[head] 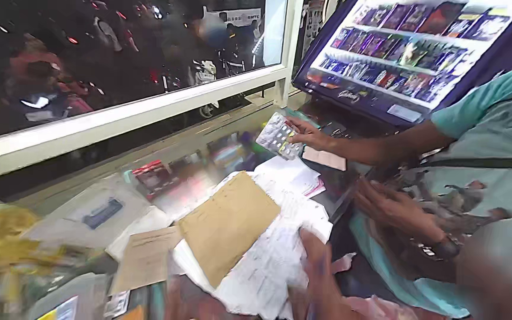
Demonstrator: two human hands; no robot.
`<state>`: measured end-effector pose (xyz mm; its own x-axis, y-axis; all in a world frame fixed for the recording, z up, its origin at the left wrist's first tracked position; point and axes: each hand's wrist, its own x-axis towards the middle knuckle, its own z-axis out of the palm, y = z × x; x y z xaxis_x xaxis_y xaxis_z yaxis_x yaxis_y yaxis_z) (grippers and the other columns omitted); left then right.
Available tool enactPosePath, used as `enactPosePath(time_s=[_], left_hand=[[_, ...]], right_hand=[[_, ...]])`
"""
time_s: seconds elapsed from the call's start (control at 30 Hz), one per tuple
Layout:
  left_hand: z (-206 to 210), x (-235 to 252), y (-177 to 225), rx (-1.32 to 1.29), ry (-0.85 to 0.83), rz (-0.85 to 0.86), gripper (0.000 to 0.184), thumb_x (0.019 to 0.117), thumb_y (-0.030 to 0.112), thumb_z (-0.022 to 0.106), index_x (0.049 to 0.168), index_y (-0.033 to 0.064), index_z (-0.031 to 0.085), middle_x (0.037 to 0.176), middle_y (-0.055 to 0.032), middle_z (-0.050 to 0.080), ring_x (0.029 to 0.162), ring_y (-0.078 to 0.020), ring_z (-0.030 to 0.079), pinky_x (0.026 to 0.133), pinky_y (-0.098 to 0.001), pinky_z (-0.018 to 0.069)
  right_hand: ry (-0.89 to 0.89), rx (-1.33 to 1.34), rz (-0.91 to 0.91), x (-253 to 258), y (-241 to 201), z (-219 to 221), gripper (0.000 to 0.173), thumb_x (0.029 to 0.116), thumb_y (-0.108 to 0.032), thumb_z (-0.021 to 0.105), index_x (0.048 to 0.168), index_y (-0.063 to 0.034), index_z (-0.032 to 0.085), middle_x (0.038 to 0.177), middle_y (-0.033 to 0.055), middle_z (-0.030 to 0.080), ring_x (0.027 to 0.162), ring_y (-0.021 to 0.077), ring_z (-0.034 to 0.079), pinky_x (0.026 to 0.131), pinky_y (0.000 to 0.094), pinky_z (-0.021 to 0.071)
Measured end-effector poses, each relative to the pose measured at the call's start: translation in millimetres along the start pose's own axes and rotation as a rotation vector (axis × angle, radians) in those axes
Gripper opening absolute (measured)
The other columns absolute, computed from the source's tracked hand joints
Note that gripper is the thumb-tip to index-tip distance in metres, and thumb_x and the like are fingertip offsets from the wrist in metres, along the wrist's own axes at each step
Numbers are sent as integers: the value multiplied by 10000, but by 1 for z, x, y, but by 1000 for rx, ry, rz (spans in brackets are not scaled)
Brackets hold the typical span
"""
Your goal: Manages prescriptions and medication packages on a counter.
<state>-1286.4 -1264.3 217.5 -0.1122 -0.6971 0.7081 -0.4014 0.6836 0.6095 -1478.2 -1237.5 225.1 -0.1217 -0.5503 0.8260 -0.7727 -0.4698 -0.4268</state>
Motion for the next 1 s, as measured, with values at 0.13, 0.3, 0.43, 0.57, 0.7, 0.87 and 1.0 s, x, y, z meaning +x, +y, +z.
enactPosePath(time_s=[0.13,0.3,0.43,0.57,0.7,0.87,1.0], left_hand=[[9,-4,-38,377,-21,-256,987,1002,434,528,1476,-288,50,1516,-550,-60,1436,-705,-66,1213,-678,-8],[17,-14,-31,426,-102,-304,987,983,524,503,1498,-242,157,1524,-545,-13,1432,-714,-25,1199,-699,16],[17,-14,-37,443,-115,-309,963,987,560,484,1543,-170,191,1562,-500,12,1456,-683,-15,1183,-722,29],[16,-10,-36,451,-145,-326,975,980,587,485,1554,-149,200,1572,-488,26,1464,-672,1,1178,-734,56],[18,-11,-37,472,-147,-308,966,977,614,469,1560,-120,238,1578,-474,77,1468,-663,60,1170,-739,83],[28,-16,-39,527,-310,-174,760,958,580,532,1459,9,535,1520,-360,414,1385,-606,393,1056,-802,291],[15,-1,-30,467,-758,-373,709,956,502,634,1463,15,540,1580,-205,434,1498,-373,364,1198,-689,176]], right_hand=[[71,-392,151,-15,71,22,772,1000,-607,512,1522,-64,343,1591,330,309,1559,353,218,1255,491,161],[27,-419,162,-31,66,23,770,994,-586,536,1530,-72,331,1600,309,310,1566,323,210,1265,482,120],[2,-414,177,-31,66,26,808,991,-556,549,1527,9,331,1562,380,320,1540,406,248,1253,530,130],[-2,-429,182,-30,70,26,802,988,-536,555,1523,22,342,1547,390,334,1530,432,257,1245,549,141],[5,-319,191,-35,70,26,786,979,-492,594,1529,5,336,1578,366,307,1547,411,223,1251,512,163],[121,517,141,-12,52,2,359,1079,-492,409,1272,-322,660,1304,-92,702,1229,96,647,1044,301,529],[-198,888,347,8,48,7,719,959,-778,194,977,-330,755,741,-156,719,624,-24,656,558,163,528]])
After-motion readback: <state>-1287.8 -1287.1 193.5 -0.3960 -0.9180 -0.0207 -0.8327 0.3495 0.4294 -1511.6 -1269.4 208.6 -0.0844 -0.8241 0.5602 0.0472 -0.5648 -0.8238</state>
